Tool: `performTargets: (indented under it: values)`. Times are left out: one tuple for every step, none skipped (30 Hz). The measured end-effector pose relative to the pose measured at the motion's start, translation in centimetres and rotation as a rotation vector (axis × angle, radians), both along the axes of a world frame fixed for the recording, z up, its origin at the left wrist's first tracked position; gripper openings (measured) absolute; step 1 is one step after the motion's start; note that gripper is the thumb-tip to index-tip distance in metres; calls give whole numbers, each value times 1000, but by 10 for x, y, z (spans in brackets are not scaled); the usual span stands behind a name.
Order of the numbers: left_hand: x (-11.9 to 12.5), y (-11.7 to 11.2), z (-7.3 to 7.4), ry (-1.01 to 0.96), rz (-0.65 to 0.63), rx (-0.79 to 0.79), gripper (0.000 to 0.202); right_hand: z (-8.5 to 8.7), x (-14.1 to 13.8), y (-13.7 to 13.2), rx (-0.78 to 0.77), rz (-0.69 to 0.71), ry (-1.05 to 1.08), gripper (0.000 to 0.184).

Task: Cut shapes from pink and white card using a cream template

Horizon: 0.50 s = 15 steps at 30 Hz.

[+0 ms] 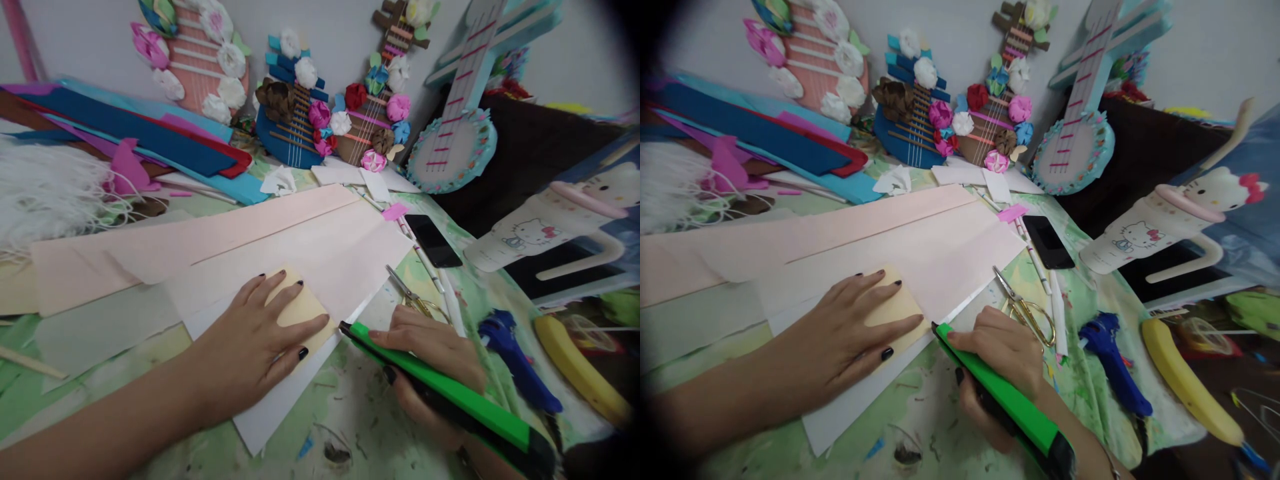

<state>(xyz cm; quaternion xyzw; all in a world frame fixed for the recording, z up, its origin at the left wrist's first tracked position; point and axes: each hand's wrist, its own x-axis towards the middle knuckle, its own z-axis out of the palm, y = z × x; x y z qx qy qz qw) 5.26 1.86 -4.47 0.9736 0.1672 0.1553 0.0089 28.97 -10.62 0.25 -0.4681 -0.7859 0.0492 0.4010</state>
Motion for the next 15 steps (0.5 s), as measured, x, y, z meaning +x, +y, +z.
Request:
performTargets:
  values:
    - [0, 0, 0, 1, -4, 3, 48, 0, 0, 0, 3, 1, 1, 37]
    - [0, 0, 1, 3, -10, 6, 48, 0, 1, 0, 5, 1, 1, 36]
    - [0, 0, 1, 3, -9, 8, 48, 0, 1, 0, 5, -1, 0, 35]
    - [0, 0, 1, 5, -5, 9, 48, 1, 0, 0, 8, -7, 3, 34]
    - [0, 1, 1, 8, -5, 10, 48, 1, 0, 1, 10, -9, 7, 34]
    - [0, 1, 1, 9, -4, 10, 48, 1, -1, 1, 14, -8, 10, 34]
    - [-1, 1, 1, 13, -7, 11, 49, 1, -2, 2, 17, -8, 11, 34]
    - [-1, 1, 1, 16, -15, 13, 49, 1, -3, 3, 21, -8, 9, 34]
    - [-1, 1, 1, 15, -14, 13, 50, 1, -3, 4, 22, -12, 1, 34]
    - [-1, 1, 1, 12, -13, 12, 50, 1, -4, 3, 19, -14, -10, 33]
    - [-1, 1, 1, 7, -4, 7, 50, 3, -5, 3, 20, -17, -16, 32]
    - [-1, 1, 1, 2, 1, 2, 49, 5, -5, 1, 17, -29, -13, 31]
    - [0, 0, 1, -1, 6, -3, 49, 7, -4, -2, 6, -48, -2, 30]
    - [0, 0, 1, -6, 8, -5, 49, 10, -4, -6, -5, -79, 23, 29]
    - [0, 1, 1, -7, 5, -6, 49, 13, -2, -11, -27, -128, 53, 28]
